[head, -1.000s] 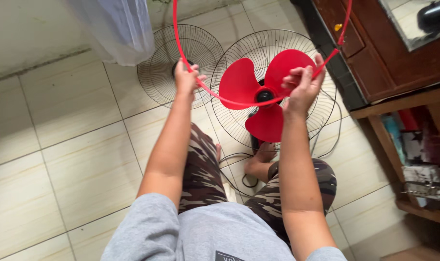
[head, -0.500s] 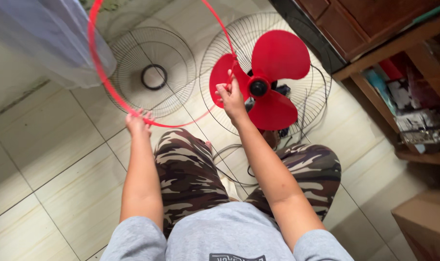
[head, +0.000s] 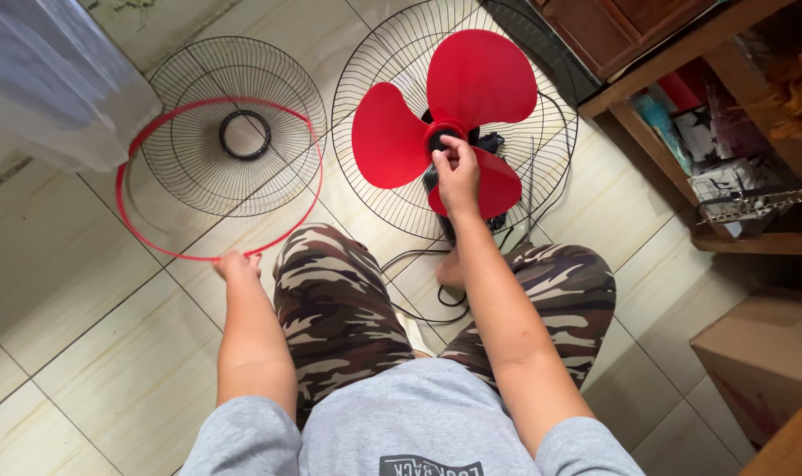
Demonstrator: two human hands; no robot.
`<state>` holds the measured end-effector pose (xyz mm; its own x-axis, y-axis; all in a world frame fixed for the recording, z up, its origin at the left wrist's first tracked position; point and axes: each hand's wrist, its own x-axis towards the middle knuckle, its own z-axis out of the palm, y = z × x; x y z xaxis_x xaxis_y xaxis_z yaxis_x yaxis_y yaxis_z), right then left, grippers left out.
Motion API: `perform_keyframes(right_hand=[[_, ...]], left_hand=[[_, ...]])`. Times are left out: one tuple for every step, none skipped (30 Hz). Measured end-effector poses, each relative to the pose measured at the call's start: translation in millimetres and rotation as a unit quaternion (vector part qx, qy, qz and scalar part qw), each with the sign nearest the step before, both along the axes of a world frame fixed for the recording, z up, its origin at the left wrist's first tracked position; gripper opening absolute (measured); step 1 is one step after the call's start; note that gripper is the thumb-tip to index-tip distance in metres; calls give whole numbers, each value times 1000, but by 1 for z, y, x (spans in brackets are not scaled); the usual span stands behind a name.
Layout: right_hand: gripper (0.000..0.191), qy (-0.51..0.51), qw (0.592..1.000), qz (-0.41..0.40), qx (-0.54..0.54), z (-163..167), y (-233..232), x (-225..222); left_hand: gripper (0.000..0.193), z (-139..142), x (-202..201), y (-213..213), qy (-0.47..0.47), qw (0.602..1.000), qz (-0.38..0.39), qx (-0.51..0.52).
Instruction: The person sits on the floor and unscrews the rear grille nut of an electric fan using a screwdriver, removes the front grille ring, then takes off the red fan blades and the rear grille. They then wipe the fan motor housing with a dark cloth.
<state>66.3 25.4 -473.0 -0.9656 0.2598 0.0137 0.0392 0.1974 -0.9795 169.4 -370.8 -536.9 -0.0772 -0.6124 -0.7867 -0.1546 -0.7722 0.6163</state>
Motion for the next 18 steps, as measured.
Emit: perform_keyframes(right_hand=[[29, 6, 1000, -1, 31, 2, 4, -3], [30, 9, 998, 3, 65, 4, 9, -7], [30, 11, 995, 7, 100, 6, 14, -10], [31, 13, 991, 10, 133, 9, 18, -13], [32, -18, 987, 5, 159, 11, 21, -15], [32, -49, 982, 1, 183, 14, 24, -17], [34, -79, 975, -2, 207, 16, 26, -19], [36, -97, 969, 0, 227, 17, 25, -19], [39, -116, 962, 3, 246, 19, 24, -19], [43, -135, 955, 6, 265, 20, 22, -19], [47, -130, 954, 0, 271, 20, 18, -17], [51, -123, 953, -8, 277, 21, 14, -14], [55, -113, 953, -18, 282, 23, 10, -15], [56, -113, 952, -20, 284, 25, 6, -16], [57, -117, 951, -20, 286, 27, 2, -14], [58, -122, 949, -21, 290, 29, -1, -12], [58, -112, 942, -30, 315, 31, -5, -14], [58, -103, 933, -36, 343, 34, -8, -15]], left_hand=[[80, -1, -5, 2, -36, 997, -72, -10], [96, -1, -12, 4, -71, 987, -144, -21], [102, 0, -22, 8, -116, 981, -151, -34], [110, 5, -36, 14, -162, 973, -159, -47], [110, 9, -49, 22, -54, 974, -196, -105], [112, 13, -62, 29, 55, 959, -227, -162], [102, 21, -79, 34, 82, 931, -304, -184], [83, 32, -94, 43, 141, 876, -395, -239], [66, 44, -114, 54, 196, 831, -463, -239], [59, 57, -132, 67, 152, 794, -542, -230], [56, 69, -150, 87, 199, 753, -599, -187], [52, 80, -164, 108, 272, 671, -655, -214], [51, 92, -176, 127, 226, 568, -730, -305], [49, 101, -187, 149, 174, 451, -784, -389], [49, 106, -193, 170, 152, 370, -788, -468], [50, 109, -196, 190, 130, 285, -781, -540], [52, 110, -199, 209, 109, 308, -776, -539], [54, 109, -196, 227, 87, 335, -770, -536]])
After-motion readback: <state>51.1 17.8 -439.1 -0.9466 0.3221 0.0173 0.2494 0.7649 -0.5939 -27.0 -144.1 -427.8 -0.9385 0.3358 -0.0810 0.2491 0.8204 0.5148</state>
